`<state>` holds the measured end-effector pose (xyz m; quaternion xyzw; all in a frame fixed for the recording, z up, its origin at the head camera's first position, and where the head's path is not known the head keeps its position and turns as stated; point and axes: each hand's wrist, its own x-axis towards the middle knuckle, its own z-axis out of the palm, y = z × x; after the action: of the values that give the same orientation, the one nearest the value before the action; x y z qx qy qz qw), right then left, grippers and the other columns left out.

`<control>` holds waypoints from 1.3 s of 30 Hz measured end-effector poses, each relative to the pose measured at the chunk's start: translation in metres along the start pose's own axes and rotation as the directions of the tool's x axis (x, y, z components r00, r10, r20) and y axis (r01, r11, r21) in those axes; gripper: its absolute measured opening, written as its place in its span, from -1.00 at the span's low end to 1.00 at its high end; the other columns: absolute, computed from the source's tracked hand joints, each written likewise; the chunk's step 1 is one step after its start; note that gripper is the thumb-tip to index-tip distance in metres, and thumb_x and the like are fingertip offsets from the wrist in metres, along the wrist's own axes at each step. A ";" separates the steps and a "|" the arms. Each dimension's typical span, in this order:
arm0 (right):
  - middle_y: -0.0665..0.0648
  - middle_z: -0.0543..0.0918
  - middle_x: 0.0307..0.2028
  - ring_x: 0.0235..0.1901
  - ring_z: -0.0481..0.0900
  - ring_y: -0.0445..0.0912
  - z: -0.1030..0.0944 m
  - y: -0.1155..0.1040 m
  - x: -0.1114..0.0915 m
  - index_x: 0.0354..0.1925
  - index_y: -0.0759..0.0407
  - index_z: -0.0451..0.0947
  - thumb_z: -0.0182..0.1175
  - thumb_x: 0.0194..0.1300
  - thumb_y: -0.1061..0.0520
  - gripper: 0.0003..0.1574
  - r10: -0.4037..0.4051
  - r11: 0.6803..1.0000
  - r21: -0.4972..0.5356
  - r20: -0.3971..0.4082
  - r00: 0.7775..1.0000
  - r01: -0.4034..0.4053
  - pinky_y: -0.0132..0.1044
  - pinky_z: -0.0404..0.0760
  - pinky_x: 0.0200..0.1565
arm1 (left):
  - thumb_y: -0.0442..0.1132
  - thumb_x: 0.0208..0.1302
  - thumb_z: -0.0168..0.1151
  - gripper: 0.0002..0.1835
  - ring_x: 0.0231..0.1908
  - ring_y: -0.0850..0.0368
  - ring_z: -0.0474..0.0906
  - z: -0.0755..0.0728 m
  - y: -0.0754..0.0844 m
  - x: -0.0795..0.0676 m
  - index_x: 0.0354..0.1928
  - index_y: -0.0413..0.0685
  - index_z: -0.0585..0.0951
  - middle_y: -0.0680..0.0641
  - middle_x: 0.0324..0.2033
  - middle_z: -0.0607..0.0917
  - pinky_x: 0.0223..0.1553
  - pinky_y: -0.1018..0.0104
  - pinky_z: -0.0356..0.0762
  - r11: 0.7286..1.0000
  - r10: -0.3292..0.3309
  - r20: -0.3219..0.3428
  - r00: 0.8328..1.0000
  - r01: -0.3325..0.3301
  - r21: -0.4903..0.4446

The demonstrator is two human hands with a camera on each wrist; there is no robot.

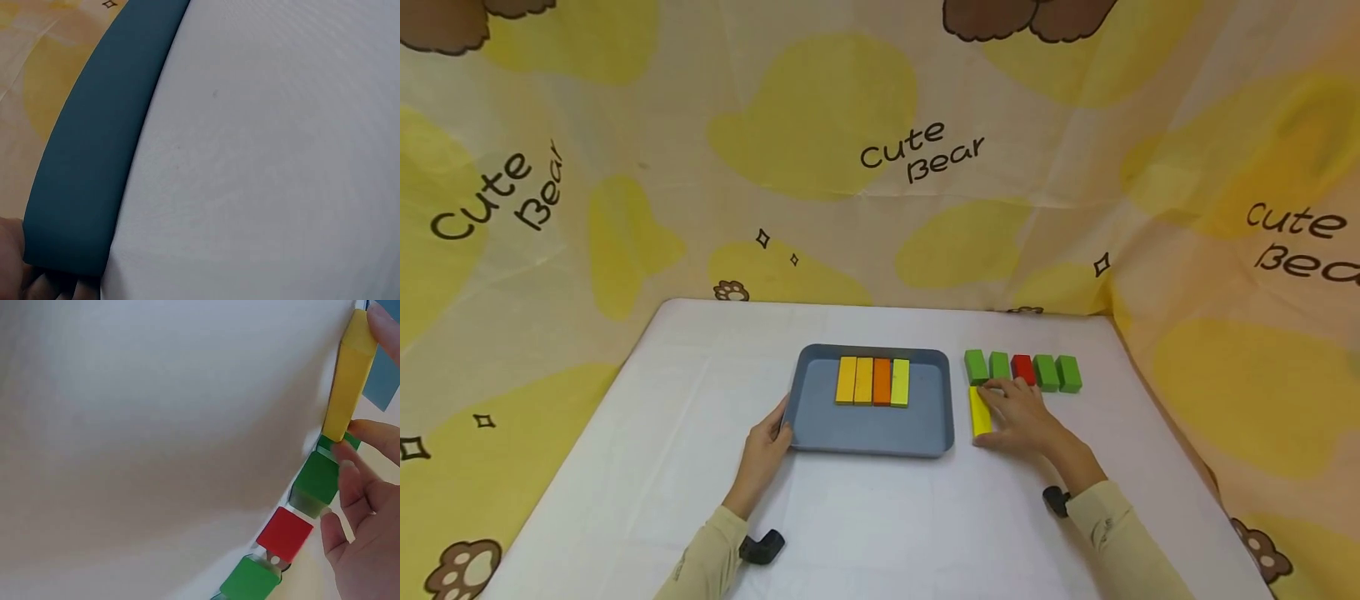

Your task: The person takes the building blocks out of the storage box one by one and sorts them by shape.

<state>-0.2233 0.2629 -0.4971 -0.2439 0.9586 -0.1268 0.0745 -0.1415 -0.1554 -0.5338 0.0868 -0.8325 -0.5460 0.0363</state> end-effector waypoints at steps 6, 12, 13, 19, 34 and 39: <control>0.24 0.52 0.16 0.11 0.39 0.16 -0.009 -0.005 0.004 0.25 0.17 0.52 0.39 0.05 -0.32 -0.08 -0.048 0.999 0.014 -0.061 0.997 0.049 0.17 0.40 0.08 | -0.38 0.37 -0.06 -0.41 0.41 -0.07 0.25 -0.003 -0.001 -0.001 0.45 -0.17 0.25 -0.18 0.40 0.33 0.40 0.11 0.30 1.000 0.000 0.002 1.000 0.000 0.007; 0.25 0.56 0.13 0.14 0.45 0.17 -0.026 -0.030 0.019 0.22 0.19 0.54 0.30 0.19 -0.26 -0.21 -0.092 0.992 0.069 -0.149 0.985 0.104 0.21 0.50 0.16 | -0.40 0.37 -0.06 -0.41 0.41 -0.08 0.26 -0.005 0.000 0.000 0.45 -0.19 0.25 -0.19 0.40 0.34 0.39 0.10 0.31 1.000 0.001 -0.004 1.000 -0.001 0.005; 0.25 0.55 0.15 0.15 0.45 0.17 -0.028 -0.035 0.023 0.24 0.19 0.52 0.29 0.19 -0.26 -0.20 -0.093 0.993 0.063 -0.145 0.985 0.103 0.21 0.51 0.16 | -0.40 0.37 -0.07 -0.41 0.41 -0.08 0.26 -0.005 0.000 0.000 0.45 -0.19 0.24 -0.19 0.40 0.33 0.39 0.10 0.31 1.000 0.001 -0.003 1.000 -0.001 0.002; 0.25 0.56 0.16 0.14 0.43 0.17 -0.027 -0.056 0.050 0.26 0.20 0.50 0.29 0.18 -0.26 -0.17 -0.110 0.993 0.023 -0.116 0.987 0.113 0.17 0.50 0.16 | -0.40 0.36 -0.07 -0.40 0.40 -0.09 0.27 -0.004 0.000 0.001 0.45 -0.19 0.25 -0.19 0.39 0.34 0.38 0.10 0.32 1.000 -0.002 -0.002 1.000 0.002 -0.002; 0.21 0.51 0.22 0.09 0.35 0.13 0.003 -0.085 0.097 0.29 0.22 0.46 0.26 0.07 -0.48 0.07 -0.119 0.987 -0.110 -0.023 0.993 0.116 0.13 0.38 0.07 | -0.40 0.36 -0.06 -0.41 0.40 -0.07 0.28 -0.001 -0.002 0.001 0.45 -0.18 0.26 -0.17 0.39 0.35 0.38 0.11 0.33 1.000 0.003 0.004 1.000 -0.003 -0.005; 0.24 0.49 0.22 0.15 0.34 0.16 0.007 -0.090 0.099 0.32 0.23 0.42 0.25 0.06 -0.51 0.13 -0.098 0.991 -0.090 0.026 0.995 0.100 0.16 0.39 0.11 | -0.40 0.36 -0.06 -0.41 0.39 -0.08 0.29 0.000 -0.001 0.000 0.44 -0.18 0.27 -0.18 0.38 0.36 0.36 0.10 0.35 1.000 -0.004 -0.001 1.000 0.004 0.006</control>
<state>-0.2678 0.1365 -0.4871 -0.2954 0.9493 -0.0838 0.0673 -0.1416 -0.1561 -0.5346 0.0891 -0.8340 -0.5434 0.0354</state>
